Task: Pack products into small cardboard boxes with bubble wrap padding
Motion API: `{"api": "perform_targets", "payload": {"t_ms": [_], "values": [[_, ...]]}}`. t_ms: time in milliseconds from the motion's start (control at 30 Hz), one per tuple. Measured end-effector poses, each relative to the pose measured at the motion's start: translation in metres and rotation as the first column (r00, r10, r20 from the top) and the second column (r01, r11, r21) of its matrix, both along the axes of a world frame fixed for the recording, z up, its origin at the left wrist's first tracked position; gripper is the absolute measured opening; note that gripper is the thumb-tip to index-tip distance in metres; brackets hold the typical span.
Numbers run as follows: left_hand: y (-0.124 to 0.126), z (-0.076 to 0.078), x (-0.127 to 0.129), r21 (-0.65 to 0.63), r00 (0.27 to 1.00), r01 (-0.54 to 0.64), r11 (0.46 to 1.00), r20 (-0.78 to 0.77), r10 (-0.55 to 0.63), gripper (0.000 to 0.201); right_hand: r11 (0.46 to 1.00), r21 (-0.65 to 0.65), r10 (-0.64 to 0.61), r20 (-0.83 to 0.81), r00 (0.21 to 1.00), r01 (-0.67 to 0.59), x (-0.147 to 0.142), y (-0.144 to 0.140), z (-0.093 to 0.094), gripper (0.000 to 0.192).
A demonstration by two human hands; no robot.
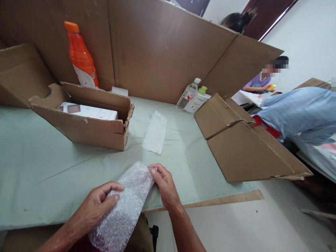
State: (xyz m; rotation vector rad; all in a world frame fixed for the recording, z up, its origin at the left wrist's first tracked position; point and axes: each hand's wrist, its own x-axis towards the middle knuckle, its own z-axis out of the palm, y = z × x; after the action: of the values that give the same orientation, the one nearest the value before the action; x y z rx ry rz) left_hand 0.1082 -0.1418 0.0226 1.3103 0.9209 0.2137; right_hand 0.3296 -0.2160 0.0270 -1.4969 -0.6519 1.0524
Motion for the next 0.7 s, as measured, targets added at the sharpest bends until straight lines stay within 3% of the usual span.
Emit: {"api": "perform_targets", "payload": {"t_ms": [133,267,400,567,700], "values": [[-0.001,-0.003,0.0,0.036,0.999,0.037,0.999,-0.007,-0.037,0.04,0.991,-0.086,0.116,0.106,0.988,-0.107,0.013,0.006,0.003,0.052],[-0.004,-0.006,-0.003,0.081,0.999,0.045,0.996,-0.012,-0.044,0.041,0.948,-0.198,0.29,0.202,0.936,-0.251,0.021,0.016,0.013,0.042],[-0.007,-0.001,-0.003,0.163,0.998,0.058,0.985,-0.038,-0.052,0.038,0.946,-0.164,0.317,0.267,0.91,-0.281,0.025,0.02,0.021,0.029],[-0.008,0.002,-0.001,0.383,0.997,0.076,0.921,-0.032,-0.069,0.029,0.886,-0.254,0.456,0.324,0.829,-0.388,0.025,0.023,0.022,0.022],[-0.01,-0.002,-0.002,0.475,0.993,0.097,0.875,0.007,-0.114,0.028,0.881,-0.297,0.462,0.374,0.804,-0.369,0.023,0.027,0.019,0.023]]}}
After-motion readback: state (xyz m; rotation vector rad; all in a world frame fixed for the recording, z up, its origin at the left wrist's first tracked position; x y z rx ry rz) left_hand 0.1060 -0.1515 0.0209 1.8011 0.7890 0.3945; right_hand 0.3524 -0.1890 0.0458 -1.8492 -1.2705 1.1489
